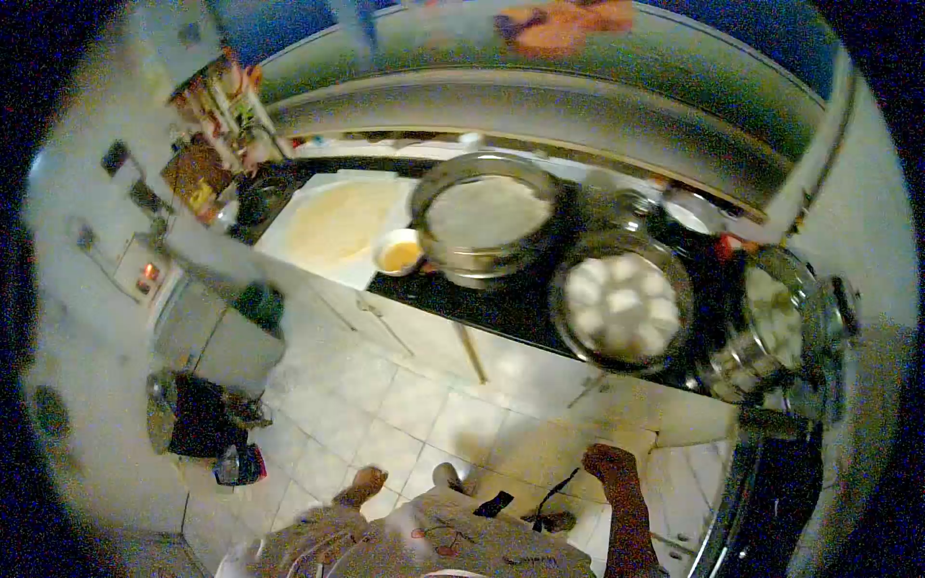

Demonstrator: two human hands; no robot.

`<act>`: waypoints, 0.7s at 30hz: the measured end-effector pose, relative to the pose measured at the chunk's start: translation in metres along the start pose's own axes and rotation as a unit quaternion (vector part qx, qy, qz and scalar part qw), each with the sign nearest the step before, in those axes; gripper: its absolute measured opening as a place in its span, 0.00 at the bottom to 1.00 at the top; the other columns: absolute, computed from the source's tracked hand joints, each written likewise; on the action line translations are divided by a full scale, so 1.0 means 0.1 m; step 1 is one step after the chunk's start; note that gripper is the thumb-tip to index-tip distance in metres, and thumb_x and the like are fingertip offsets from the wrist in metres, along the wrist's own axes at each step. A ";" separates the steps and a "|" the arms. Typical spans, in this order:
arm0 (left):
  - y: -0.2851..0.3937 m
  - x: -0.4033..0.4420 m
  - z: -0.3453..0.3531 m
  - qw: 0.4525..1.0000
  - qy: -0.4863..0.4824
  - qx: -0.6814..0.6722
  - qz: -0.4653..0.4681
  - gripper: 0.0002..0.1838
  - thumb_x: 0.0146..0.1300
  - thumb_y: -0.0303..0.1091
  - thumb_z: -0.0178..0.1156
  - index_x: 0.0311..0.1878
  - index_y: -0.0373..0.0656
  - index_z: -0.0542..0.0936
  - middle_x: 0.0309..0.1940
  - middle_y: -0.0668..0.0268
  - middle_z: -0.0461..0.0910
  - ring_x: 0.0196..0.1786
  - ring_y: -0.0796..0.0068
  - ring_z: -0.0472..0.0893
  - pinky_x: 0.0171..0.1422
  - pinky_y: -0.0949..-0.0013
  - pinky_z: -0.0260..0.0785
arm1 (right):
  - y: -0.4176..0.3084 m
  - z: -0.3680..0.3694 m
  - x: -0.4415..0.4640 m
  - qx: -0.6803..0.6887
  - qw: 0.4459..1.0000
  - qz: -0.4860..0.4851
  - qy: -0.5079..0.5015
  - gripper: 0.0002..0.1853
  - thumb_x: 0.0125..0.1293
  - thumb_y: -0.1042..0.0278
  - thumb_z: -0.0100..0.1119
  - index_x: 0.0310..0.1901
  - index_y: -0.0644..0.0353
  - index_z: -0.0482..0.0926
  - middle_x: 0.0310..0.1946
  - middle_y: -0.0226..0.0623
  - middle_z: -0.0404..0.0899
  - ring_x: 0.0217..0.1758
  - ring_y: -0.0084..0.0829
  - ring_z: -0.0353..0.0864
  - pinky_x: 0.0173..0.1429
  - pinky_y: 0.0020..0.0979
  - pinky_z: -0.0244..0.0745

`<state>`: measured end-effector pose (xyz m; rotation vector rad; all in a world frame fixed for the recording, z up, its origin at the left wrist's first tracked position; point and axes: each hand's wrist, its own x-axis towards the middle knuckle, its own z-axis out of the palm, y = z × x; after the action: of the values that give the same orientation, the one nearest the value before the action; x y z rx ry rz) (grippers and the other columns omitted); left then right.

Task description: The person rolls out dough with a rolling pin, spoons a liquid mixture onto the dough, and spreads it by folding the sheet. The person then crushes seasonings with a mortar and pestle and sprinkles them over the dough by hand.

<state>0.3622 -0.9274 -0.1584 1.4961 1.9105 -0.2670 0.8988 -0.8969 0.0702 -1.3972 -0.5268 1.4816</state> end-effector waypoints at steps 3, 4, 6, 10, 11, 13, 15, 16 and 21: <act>-0.86 -0.44 -0.08 0.991 -0.073 -0.049 -0.098 0.28 0.56 0.54 0.49 0.43 0.35 0.76 0.45 0.49 0.75 0.51 0.53 0.72 0.56 0.59 0.64 | 0.18 1.21 0.58 -0.023 0.995 0.046 -0.086 0.10 0.56 0.70 0.60 0.38 0.67 0.76 0.28 0.34 0.76 0.34 0.26 0.76 0.40 0.27 0.75; -1.17 -0.54 -0.08 0.998 -0.051 -0.039 -0.020 0.26 0.55 0.53 0.52 0.40 0.35 0.77 0.42 0.49 0.77 0.48 0.52 0.74 0.53 0.58 0.66 | 0.29 1.57 0.79 -0.026 0.989 0.053 -0.135 0.09 0.57 0.70 0.59 0.37 0.67 0.76 0.28 0.33 0.75 0.33 0.26 0.75 0.40 0.27 0.74; -2.10 -0.31 0.41 0.999 -0.019 -0.027 0.028 0.25 0.53 0.53 0.55 0.37 0.36 0.78 0.37 0.49 0.78 0.44 0.53 0.77 0.50 0.59 0.69 | 0.32 2.39 1.17 -0.060 0.972 0.058 -0.221 0.07 0.57 0.70 0.58 0.33 0.66 0.75 0.26 0.30 0.72 0.29 0.24 0.71 0.38 0.26 0.70; -2.51 -0.14 0.18 0.995 0.025 -0.093 -0.021 0.25 0.54 0.53 0.54 0.41 0.37 0.77 0.36 0.51 0.79 0.42 0.56 0.78 0.51 0.60 0.69 | 0.00 3.80 1.67 -0.112 0.953 0.063 -0.276 0.09 0.57 0.69 0.58 0.35 0.66 0.75 0.29 0.33 0.73 0.31 0.25 0.72 0.40 0.26 0.70; -2.58 -0.01 0.07 0.994 0.050 -0.095 0.008 0.25 0.54 0.52 0.54 0.42 0.37 0.77 0.35 0.52 0.79 0.41 0.56 0.78 0.51 0.60 0.69 | 0.03 4.02 1.96 -0.126 0.932 0.048 -0.337 0.11 0.56 0.69 0.58 0.38 0.67 0.76 0.32 0.36 0.76 0.35 0.27 0.76 0.43 0.27 0.73; -2.52 0.32 -0.29 0.994 0.039 -0.094 0.042 0.24 0.55 0.51 0.54 0.43 0.37 0.76 0.34 0.53 0.79 0.39 0.56 0.79 0.49 0.61 0.70 | -0.17 4.60 2.27 -0.128 0.930 0.041 -0.341 0.15 0.55 0.69 0.59 0.44 0.68 0.75 0.39 0.41 0.77 0.41 0.31 0.77 0.49 0.29 0.74; -2.03 0.46 -0.83 0.965 0.089 -0.218 -0.111 0.23 0.55 0.50 0.54 0.42 0.37 0.76 0.34 0.53 0.79 0.40 0.55 0.79 0.48 0.61 0.70 | -0.25 5.13 2.67 -0.123 0.925 0.009 -0.359 0.16 0.56 0.69 0.58 0.44 0.70 0.74 0.39 0.41 0.77 0.41 0.31 0.77 0.50 0.29 0.74; -2.15 0.68 -0.69 0.949 0.107 -0.277 -0.101 0.23 0.55 0.49 0.54 0.43 0.37 0.76 0.34 0.52 0.79 0.40 0.56 0.79 0.47 0.61 0.70 | -0.33 5.37 2.81 -0.129 0.923 0.012 -0.361 0.16 0.56 0.69 0.58 0.44 0.70 0.74 0.39 0.42 0.77 0.41 0.31 0.78 0.50 0.29 0.74; -2.26 1.27 -0.77 0.926 0.128 -0.342 -0.098 0.21 0.55 0.45 0.56 0.42 0.36 0.76 0.36 0.52 0.79 0.39 0.60 0.80 0.43 0.63 0.72 | -0.66 6.56 3.88 -0.143 0.886 -0.021 -0.441 0.16 0.53 0.72 0.62 0.42 0.71 0.75 0.34 0.44 0.79 0.39 0.32 0.79 0.47 0.31 0.76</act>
<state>0.1123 -0.8582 -0.2348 0.8990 2.0548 0.4947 0.3793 -0.3365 0.0927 -0.8265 -1.3740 2.0288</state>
